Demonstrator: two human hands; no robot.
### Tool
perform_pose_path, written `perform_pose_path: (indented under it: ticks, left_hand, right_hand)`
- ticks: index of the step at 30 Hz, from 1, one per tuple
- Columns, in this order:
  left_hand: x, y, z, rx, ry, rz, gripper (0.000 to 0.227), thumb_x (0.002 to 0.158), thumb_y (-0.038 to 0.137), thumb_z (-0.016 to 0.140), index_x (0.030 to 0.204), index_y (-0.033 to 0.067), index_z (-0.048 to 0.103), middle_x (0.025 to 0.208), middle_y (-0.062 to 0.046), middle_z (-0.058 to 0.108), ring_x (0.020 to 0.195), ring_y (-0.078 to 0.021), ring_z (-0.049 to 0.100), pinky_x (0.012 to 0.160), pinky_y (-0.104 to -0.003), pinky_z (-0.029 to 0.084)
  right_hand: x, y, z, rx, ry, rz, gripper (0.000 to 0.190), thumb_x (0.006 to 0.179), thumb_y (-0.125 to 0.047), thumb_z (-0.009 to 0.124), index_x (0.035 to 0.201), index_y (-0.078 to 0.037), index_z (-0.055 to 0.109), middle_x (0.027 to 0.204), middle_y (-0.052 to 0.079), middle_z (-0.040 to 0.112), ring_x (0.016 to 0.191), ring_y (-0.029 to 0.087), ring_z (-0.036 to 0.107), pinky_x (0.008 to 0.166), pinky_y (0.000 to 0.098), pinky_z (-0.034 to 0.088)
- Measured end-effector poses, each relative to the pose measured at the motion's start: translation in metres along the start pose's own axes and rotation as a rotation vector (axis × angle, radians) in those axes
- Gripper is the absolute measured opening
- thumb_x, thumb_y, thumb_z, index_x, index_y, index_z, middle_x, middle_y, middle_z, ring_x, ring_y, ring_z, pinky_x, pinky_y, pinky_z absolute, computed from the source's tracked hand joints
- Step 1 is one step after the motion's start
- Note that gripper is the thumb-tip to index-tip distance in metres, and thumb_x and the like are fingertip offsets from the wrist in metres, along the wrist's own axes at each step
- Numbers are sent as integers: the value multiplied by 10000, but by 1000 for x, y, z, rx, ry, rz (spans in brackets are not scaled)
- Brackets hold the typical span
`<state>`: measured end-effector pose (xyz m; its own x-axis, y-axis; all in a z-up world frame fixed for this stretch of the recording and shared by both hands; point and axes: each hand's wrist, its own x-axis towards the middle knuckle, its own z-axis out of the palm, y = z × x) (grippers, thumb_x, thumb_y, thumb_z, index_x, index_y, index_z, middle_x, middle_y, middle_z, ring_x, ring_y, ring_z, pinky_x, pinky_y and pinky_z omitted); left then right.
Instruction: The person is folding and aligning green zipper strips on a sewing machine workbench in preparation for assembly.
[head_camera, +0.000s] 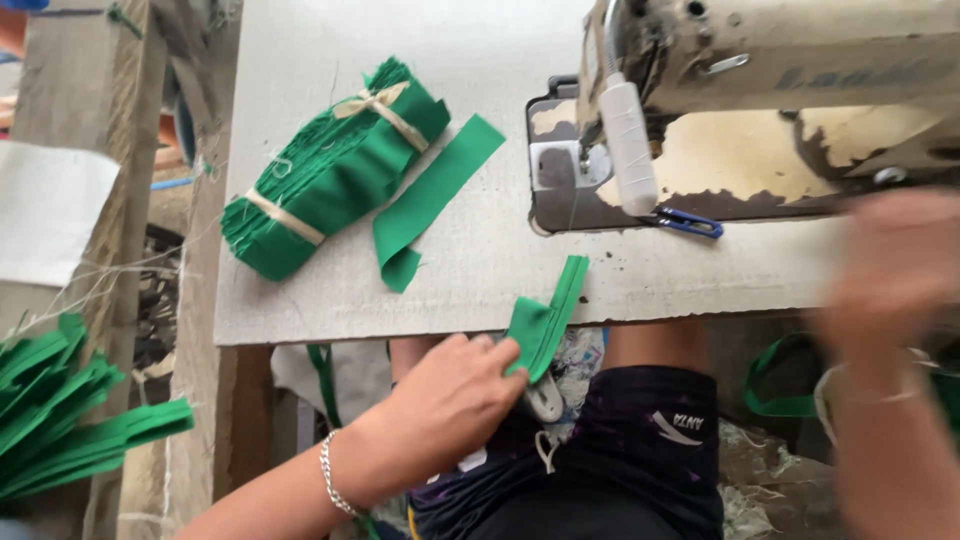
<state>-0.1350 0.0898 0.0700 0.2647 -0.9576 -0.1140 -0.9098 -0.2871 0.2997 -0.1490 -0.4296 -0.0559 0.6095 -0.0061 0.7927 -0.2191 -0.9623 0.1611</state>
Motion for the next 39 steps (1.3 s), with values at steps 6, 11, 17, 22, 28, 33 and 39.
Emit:
perform_pose_path:
  ticks: [6, 11, 17, 22, 28, 33, 39]
  left_hand:
    - [-33, 3, -55, -84, 200, -111, 240, 715, -114, 596, 851, 72, 529, 866, -119, 503, 611, -359, 544, 540, -506, 433]
    - [-88, 9, -83, -218, 340, -436, 291, 939, 81, 545, 1218, 106, 625, 1042, -47, 650, 706, -322, 660, 597, -461, 500]
    - [-62, -26, -13, -314, 627, -540, 141, 955, 143, 678, 831, 94, 631, 726, -4, 586, 572, -169, 512, 518, -358, 410]
    - [-153, -39, -19, -114, 766, -898, 36, 940, 64, 697, 956, 89, 718, 809, -22, 667, 637, -195, 529, 638, -359, 413]
    - [-169, 12, -29, 133, 860, -974, 134, 954, -12, 744, 1052, 75, 772, 969, -61, 679, 865, -238, 651, 762, -360, 490]
    - [-171, 26, -39, 334, 837, -1007, 354, 930, -104, 771, 1214, 104, 807, 1090, -74, 659, 913, -227, 645, 654, -371, 495]
    - [-194, 12, -74, 166, 521, -1390, 184, 1016, 219, 704, 987, 60, 790, 649, -118, 645, 575, -334, 618, 599, -458, 476]
  right_hand:
    - [74, -241, -103, 819, -641, -593, 564, 979, -6, 418, 1543, -17, 403, 1670, 184, 306, 1581, 331, 207, 1233, 564, 230]
    - [107, -246, -86, 1370, -452, -474, 106, 1017, -3, 558, 1012, 66, 638, 911, 170, 644, 838, 313, 598, 730, 395, 527]
    - [77, -248, -35, 1455, -691, -316, 527, 983, -161, 679, 583, -106, 339, 571, -29, 385, 489, 83, 272, 420, 211, 215]
    - [96, -240, -48, 1405, -908, 110, 558, 980, -78, 616, 662, -164, 165, 593, -73, 180, 534, 68, 199, 512, 282, 161]
    - [100, -309, -62, 820, -470, -350, 296, 893, -156, 720, 1051, -102, 476, 1012, 102, 462, 936, 254, 395, 762, 427, 339]
    - [114, -409, -72, 734, -556, -525, 846, 852, 47, 487, 1634, -222, 310, 1713, 52, 199, 1580, 269, 112, 1166, 653, 296]
    - [83, -353, -112, 898, -328, -767, 172, 917, 15, 540, 771, -74, 522, 749, 108, 540, 740, 289, 485, 708, 426, 407]
